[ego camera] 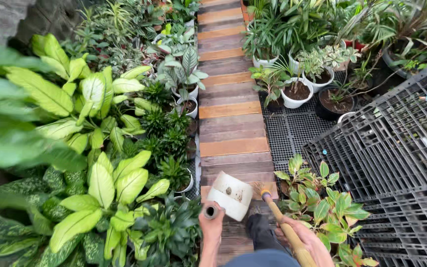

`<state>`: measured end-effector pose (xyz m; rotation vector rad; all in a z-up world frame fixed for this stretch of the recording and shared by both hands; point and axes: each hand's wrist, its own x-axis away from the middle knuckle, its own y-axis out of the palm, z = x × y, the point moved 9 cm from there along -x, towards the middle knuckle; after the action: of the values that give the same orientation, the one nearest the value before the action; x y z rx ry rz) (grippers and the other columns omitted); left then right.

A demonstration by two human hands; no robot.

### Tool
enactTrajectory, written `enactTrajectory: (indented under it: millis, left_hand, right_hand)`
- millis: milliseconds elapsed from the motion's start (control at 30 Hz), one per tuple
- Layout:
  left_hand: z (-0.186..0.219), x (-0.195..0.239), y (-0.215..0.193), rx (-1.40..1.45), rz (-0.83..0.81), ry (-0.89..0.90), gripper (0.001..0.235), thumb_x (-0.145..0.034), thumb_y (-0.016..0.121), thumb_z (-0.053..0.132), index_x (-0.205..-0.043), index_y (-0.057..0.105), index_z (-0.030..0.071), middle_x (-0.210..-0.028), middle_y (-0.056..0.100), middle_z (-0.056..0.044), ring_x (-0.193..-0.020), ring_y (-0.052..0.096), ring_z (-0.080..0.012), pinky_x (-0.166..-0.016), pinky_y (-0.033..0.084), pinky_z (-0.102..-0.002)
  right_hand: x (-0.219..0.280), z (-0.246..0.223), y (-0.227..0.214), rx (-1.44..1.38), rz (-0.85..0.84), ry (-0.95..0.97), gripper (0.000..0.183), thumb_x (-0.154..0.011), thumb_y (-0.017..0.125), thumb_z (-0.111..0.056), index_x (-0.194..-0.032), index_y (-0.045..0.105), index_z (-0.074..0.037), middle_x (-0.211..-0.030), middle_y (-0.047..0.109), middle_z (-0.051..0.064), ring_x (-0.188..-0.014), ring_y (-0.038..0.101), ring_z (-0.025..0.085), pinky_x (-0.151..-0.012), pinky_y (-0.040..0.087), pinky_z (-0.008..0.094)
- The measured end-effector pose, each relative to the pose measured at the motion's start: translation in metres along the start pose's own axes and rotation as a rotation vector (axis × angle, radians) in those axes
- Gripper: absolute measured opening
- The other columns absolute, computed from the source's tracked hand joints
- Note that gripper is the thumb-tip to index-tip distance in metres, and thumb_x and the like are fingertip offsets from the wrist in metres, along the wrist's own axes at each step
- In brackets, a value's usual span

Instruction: The person sweeps debris from paved and tiled walkways into a dustpan using a broom. They move through a garden area with many potted plants, collecting scattered leaves and dirt along the way.

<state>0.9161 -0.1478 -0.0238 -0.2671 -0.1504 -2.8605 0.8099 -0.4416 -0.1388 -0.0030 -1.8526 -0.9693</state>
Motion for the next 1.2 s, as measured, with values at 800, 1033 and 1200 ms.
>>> enactTrajectory:
  millis: [800, 1033, 1200]
  left_hand:
    - [0.029, -0.426, 0.175, 0.199, 0.127, 0.021, 0.029, -0.071, 0.064, -0.019, -0.083, 0.057, 0.006, -0.091, 0.057, -0.003, -0.089, 0.055, -0.0137, -0.085, 0.043, -0.027]
    - [0.075, -0.603, 0.228, 0.253, 0.104, -0.044, 0.031, -0.069, 0.063, -0.019, -0.084, 0.055, 0.007, -0.087, 0.054, -0.001, -0.085, 0.053, -0.0126, -0.082, 0.041, -0.026]
    - [0.109, -0.692, 0.265, 0.159, 0.061, 0.015, 0.028, -0.070, 0.064, -0.019, -0.082, 0.055, 0.005, -0.086, 0.056, -0.001, -0.085, 0.054, -0.0125, -0.082, 0.041, -0.025]
  right_hand:
    - [-0.216, -0.446, 0.152, 0.213, -0.013, 0.118, 0.027, -0.095, 0.052, -0.031, -0.083, 0.051, -0.007, -0.061, 0.048, 0.005, -0.048, 0.049, 0.017, -0.038, 0.040, 0.030]
    - [-0.289, -0.577, 0.219, 0.229, -0.035, 0.048, 0.031, -0.096, 0.051, -0.030, -0.083, 0.050, -0.002, -0.063, 0.050, 0.009, -0.049, 0.050, 0.019, -0.039, 0.041, 0.030]
    - [-0.320, -0.643, 0.254, 0.277, -0.023, -0.043, 0.029, -0.095, 0.052, -0.027, -0.084, 0.051, -0.001, -0.062, 0.050, 0.009, -0.048, 0.050, 0.019, -0.038, 0.042, 0.030]
